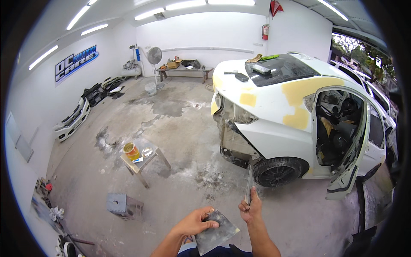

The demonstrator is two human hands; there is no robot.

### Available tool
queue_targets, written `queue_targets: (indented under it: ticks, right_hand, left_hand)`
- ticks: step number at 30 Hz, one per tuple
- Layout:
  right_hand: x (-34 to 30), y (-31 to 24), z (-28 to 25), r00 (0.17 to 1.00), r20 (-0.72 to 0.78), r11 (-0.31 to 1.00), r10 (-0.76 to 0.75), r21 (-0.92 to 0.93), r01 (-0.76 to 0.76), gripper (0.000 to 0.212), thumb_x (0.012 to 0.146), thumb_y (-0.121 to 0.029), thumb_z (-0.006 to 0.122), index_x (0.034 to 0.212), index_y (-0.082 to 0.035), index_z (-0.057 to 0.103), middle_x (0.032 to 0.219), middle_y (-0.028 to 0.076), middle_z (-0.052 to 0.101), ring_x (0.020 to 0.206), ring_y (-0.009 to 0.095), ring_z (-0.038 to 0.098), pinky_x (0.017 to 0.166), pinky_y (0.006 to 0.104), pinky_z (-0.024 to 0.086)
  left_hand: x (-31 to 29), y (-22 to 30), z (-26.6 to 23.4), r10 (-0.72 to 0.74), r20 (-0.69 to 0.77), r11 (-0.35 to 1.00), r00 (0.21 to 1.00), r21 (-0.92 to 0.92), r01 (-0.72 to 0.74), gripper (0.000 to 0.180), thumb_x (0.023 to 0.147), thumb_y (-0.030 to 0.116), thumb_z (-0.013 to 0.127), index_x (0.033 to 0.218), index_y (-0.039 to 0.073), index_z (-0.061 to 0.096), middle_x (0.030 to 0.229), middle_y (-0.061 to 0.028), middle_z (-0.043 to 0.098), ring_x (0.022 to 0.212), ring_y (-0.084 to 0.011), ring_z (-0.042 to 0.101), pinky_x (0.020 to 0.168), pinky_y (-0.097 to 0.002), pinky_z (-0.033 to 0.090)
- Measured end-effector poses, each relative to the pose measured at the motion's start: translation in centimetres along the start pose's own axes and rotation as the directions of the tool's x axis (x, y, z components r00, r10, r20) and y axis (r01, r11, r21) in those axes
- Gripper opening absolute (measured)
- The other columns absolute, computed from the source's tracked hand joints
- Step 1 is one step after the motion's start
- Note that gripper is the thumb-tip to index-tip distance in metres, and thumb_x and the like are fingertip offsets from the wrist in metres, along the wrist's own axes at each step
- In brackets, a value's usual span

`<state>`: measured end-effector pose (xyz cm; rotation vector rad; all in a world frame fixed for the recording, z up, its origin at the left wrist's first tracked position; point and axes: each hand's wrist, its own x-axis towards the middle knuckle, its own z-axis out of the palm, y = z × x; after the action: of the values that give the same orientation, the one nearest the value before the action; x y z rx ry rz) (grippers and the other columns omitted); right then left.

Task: The person mixes a yellow body filler with a hardener on a metal mixing board using a putty knife, then applies the filler to the rear quarter panel of a white car near the wheel arch. The person smooths the filler into the damaged area to prepare it for sanding and painting.

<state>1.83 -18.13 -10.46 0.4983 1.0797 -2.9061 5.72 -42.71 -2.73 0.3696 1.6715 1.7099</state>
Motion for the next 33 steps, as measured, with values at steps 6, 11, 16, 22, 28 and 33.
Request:
queue_targets:
  ticks: [6,11,16,22,28,33]
  right_hand:
    - [0.7,7.2,8.0,0.913,0.346,0.904,0.216,-0.425,-0.053,0.057,0.094,-0.030,0.075,0.143,-0.011,0.052,0.079,0.005,0.065,0.063,0.015,0.058,0.061,0.0283,0.048]
    - [0.3,7.9,14.9,0.892,0.223,0.312,-0.394,-0.880,0.357,0.038,0.098,-0.013,0.067,0.135,-0.002,0.062,0.102,0.008,0.074,0.099,0.014,0.064,0.091,0.0265,0.047]
    - [2.4,12.4,22.1,0.888,0.398,0.525,-0.231,-0.718,0.458,0.027,0.101,-0.023,0.065,0.116,-0.002,0.074,0.092,0.004,0.073,0.084,0.009,0.060,0.078,0.0284,0.049]
    - [5.5,19.1,28.6,0.847,0.528,0.309,-0.055,-0.798,0.517,0.027,0.095,-0.032,0.074,0.097,-0.005,0.075,0.076,0.014,0.067,0.072,0.024,0.061,0.072,0.0356,0.049]
    - [9.0,21.4,29.0,0.775,0.505,0.186,0.380,-0.862,0.471,0.053,0.086,-0.059,0.076,0.093,-0.007,0.078,0.094,0.014,0.071,0.090,0.029,0.065,0.079,0.0435,0.049]
    - [14.2,25.5,31.0,0.828,0.516,0.545,0.221,-0.769,0.334,0.055,0.090,-0.054,0.076,0.078,-0.001,0.068,0.072,0.007,0.057,0.075,0.017,0.054,0.068,0.0361,0.043]
  left_hand:
    - [1.9,-0.2,-10.7,-0.029,-0.616,0.705,0.787,-0.571,-0.421,0.030,0.100,0.023,0.070,0.124,0.007,0.061,0.105,-0.0049,0.069,0.093,-0.0128,0.064,0.078,-0.0312,0.054]
    - [-3.7,-0.4,-20.6,0.030,-0.824,0.699,0.567,-0.388,-0.601,0.028,0.099,0.015,0.071,0.122,0.011,0.055,0.105,-0.0044,0.067,0.089,-0.0144,0.065,0.071,-0.0338,0.056]
    - [-5.9,-2.8,-23.7,0.152,-0.680,0.887,0.717,-0.226,-0.402,0.031,0.094,0.007,0.075,0.108,0.012,0.049,0.095,0.0006,0.060,0.084,-0.0090,0.057,0.071,-0.0275,0.050]
    - [-7.3,-2.4,-27.7,0.451,-0.840,0.837,0.302,0.281,-0.469,0.028,0.097,0.016,0.075,0.111,0.007,0.052,0.094,-0.0009,0.057,0.085,-0.0096,0.053,0.071,-0.0272,0.046]
    - [-11.6,1.4,-37.4,0.057,-0.998,0.696,-0.032,0.063,-0.716,0.044,0.102,0.026,0.068,0.136,0.007,0.049,0.124,-0.0059,0.061,0.109,-0.0177,0.060,0.097,-0.0330,0.051]
    - [-7.6,-1.0,-37.5,0.156,-0.984,0.855,0.085,0.092,-0.510,0.034,0.100,0.024,0.067,0.125,0.003,0.058,0.119,-0.0095,0.063,0.105,-0.0186,0.062,0.091,-0.0345,0.052]
